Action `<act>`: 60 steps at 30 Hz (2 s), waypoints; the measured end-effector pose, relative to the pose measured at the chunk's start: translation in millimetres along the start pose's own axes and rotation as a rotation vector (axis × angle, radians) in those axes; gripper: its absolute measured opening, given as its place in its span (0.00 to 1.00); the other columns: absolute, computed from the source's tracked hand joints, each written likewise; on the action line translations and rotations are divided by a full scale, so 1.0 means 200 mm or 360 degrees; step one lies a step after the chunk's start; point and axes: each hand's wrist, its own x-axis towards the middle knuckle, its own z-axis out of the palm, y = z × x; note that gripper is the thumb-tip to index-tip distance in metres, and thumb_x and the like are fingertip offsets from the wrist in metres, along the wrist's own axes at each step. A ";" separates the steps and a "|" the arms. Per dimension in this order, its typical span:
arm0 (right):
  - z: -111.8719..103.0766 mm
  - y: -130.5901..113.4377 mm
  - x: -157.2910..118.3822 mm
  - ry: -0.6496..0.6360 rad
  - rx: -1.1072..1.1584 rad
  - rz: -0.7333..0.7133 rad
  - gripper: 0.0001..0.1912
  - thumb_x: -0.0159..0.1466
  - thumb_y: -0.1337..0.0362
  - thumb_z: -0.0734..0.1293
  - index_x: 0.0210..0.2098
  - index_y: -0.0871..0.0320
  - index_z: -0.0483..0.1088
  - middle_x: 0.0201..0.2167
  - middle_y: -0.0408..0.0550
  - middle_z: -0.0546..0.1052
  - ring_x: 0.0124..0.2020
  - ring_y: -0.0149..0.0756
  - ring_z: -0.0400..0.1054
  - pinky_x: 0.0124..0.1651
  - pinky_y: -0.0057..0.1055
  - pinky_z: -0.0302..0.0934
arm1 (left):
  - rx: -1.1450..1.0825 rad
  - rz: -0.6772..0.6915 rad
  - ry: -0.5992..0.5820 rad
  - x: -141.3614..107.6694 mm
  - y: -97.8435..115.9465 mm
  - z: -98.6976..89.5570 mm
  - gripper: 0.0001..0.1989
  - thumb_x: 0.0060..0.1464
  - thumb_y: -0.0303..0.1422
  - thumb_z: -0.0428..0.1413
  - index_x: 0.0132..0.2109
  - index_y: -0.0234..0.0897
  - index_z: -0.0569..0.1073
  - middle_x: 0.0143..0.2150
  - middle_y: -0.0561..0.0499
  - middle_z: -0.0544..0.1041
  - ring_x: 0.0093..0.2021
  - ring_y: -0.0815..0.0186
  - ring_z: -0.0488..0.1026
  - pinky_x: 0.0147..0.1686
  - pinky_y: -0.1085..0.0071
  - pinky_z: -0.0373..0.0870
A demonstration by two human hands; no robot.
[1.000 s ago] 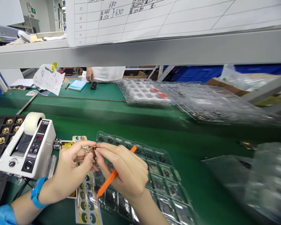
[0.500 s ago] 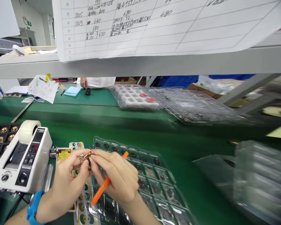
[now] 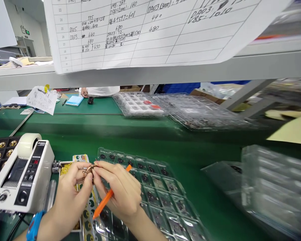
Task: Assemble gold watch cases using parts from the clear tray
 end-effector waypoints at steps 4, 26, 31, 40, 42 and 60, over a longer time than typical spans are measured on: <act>0.01 0.00 0.01 -0.0024 0.0126 0.0113 0.08 0.63 0.77 0.65 0.39 0.59 0.66 0.30 0.49 0.79 0.28 0.34 0.73 0.27 0.27 0.66 | -0.0026 -0.0116 0.0073 0.04 0.02 -0.02 0.03 0.54 0.32 0.55 0.33 0.37 0.70 0.25 0.54 0.77 0.27 0.69 0.74 0.29 0.77 0.69; -0.15 0.08 0.10 -0.0767 0.0710 0.0396 0.07 0.71 0.68 0.59 0.38 0.56 0.66 0.26 0.42 0.70 0.23 0.28 0.63 0.24 0.25 0.57 | -0.0292 -0.0208 -0.0144 0.10 0.06 -0.06 0.03 0.44 0.29 0.58 0.26 0.35 0.71 0.23 0.55 0.67 0.24 0.72 0.61 0.24 0.75 0.60; -0.13 0.05 0.08 -0.0797 0.0754 0.0369 0.08 0.72 0.69 0.57 0.36 0.56 0.63 0.27 0.42 0.71 0.24 0.28 0.63 0.25 0.25 0.56 | -0.0206 -0.0138 -0.0141 0.11 0.05 -0.06 0.02 0.43 0.27 0.56 0.26 0.35 0.70 0.23 0.55 0.68 0.25 0.71 0.61 0.25 0.74 0.60; -0.12 0.06 0.06 -0.0991 0.0841 0.0525 0.14 0.74 0.64 0.53 0.32 0.56 0.61 0.23 0.39 0.66 0.23 0.28 0.59 0.25 0.25 0.54 | -0.0262 -0.0247 -0.0179 0.11 0.05 -0.07 0.03 0.44 0.28 0.58 0.26 0.35 0.70 0.23 0.55 0.67 0.24 0.71 0.62 0.24 0.74 0.61; -0.13 0.07 0.07 -0.1066 0.0844 0.0572 0.14 0.74 0.63 0.54 0.32 0.55 0.61 0.24 0.39 0.66 0.23 0.28 0.58 0.25 0.25 0.55 | -0.0313 -0.0251 -0.0213 0.11 0.04 -0.07 0.03 0.46 0.29 0.59 0.27 0.35 0.72 0.24 0.55 0.67 0.25 0.72 0.62 0.24 0.75 0.61; -0.10 0.13 0.07 -0.0346 0.0950 0.1238 0.21 0.69 0.53 0.60 0.23 0.57 0.62 0.17 0.38 0.59 0.19 0.27 0.52 0.21 0.25 0.48 | -0.0217 -0.0081 -0.0075 0.11 -0.05 -0.03 0.10 0.57 0.32 0.56 0.29 0.33 0.74 0.29 0.53 0.66 0.30 0.69 0.66 0.31 0.74 0.66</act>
